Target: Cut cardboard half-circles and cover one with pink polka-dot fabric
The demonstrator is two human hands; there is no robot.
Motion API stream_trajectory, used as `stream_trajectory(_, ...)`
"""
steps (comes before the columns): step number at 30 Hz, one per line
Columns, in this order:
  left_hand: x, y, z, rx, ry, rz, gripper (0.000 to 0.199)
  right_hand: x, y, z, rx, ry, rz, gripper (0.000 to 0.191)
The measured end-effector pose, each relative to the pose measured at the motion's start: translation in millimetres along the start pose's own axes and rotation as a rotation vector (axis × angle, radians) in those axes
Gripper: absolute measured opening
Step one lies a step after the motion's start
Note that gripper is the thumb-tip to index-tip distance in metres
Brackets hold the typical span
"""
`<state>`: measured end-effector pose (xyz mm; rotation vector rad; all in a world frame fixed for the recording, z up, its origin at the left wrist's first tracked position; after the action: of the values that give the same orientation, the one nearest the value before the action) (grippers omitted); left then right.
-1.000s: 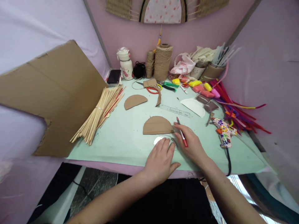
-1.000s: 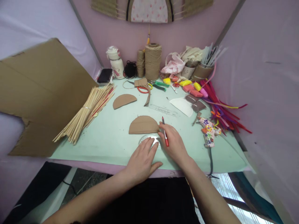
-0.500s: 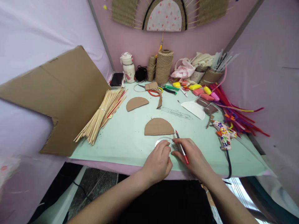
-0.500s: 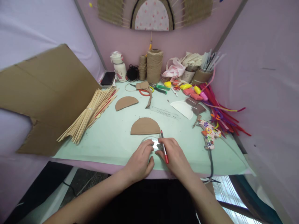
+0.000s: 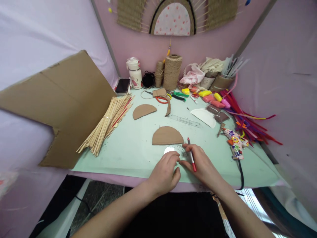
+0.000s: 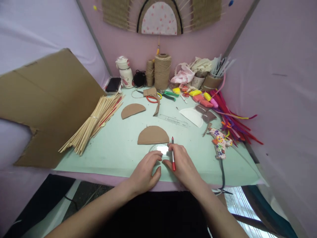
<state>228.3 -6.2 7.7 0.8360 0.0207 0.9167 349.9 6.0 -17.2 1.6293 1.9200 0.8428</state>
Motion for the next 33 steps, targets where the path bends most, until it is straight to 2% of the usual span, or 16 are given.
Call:
stream_trajectory(4, 4.9, 7.9, -10.5, -0.1, 0.092, -0.012, 0.023, 5.5, -0.2, 4.4, -0.019, -0.113, 0.012, 0.026)
stream_trajectory(7, 6.0, 14.2, -16.9, -0.131, 0.133, 0.03, 0.019, 4.9, 2.0, 6.0, 0.001, -0.174, 0.046, 0.031)
stream_trajectory(11, 3.4, 18.7, -13.8, -0.114, 0.103, 0.088, 0.018, -1.1, 0.1, 3.4, 0.13, -0.179, 0.01, 0.023)
stream_trajectory(13, 3.8, 26.3, -11.2, -0.093, 0.073, 0.113, 0.017, -0.3, 6.2, 3.8, 0.239, -0.161, -0.007, 0.018)
stream_trajectory(15, 8.6, 43.8, -15.1, -0.06, 0.072, 0.155, 0.014, 9.0, 29.7, 7.1, 0.303, -0.124, 0.069, 0.021)
stream_trajectory(18, 27.4, 81.8, -44.0, 0.046, 0.223, 0.206, 0.015, 38.7, 90.5, 19.8, 0.197, -0.089, 0.364, 0.029)
stream_trajectory(20, 47.0, 96.8, -71.6, 0.123, 0.374, 0.114, 0.018, 72.5, 114.7, 30.4, 0.062, -0.11, 0.439, 0.03)
stream_trajectory(21, 56.7, 100.5, -84.1, 0.15, 0.435, 0.05, 0.023, 92.3, 118.4, 39.0, 0.014, -0.154, 0.426, 0.029)
stream_trajectory(23, 72.4, 100.6, -103.9, 0.181, 0.529, -0.083, 0.037, 127.5, 116.8, 56.9, -0.095, -0.264, 0.385, 0.026)
stream_trajectory(26, 86.2, 88.1, -113.5, 0.226, 0.527, -0.234, 0.055, 158.6, 102.4, 71.2, -0.134, -0.298, 0.365, 0.025)
stream_trajectory(30, 85.3, 70.4, -111.9, 0.273, 0.474, -0.296, 0.072, 160.9, 89.0, 71.4, -0.26, -0.267, 0.372, 0.03)
stream_trajectory(33, 79.5, 63.8, -111.7, 0.273, 0.475, -0.308, 0.075, 160.2, 79.1, 57.1, -0.488, -0.174, 0.281, 0.031)
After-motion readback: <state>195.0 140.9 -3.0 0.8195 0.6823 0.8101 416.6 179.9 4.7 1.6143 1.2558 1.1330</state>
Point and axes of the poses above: each hand's wrist, its own x-axis towards the middle knuckle, its own y-axis out of the back of the hand, z = x × y, the point moved 10 cm from there along x, towards the middle knuckle, and after that the axes turned 6 degrees about -z, right-handed, at the moved point
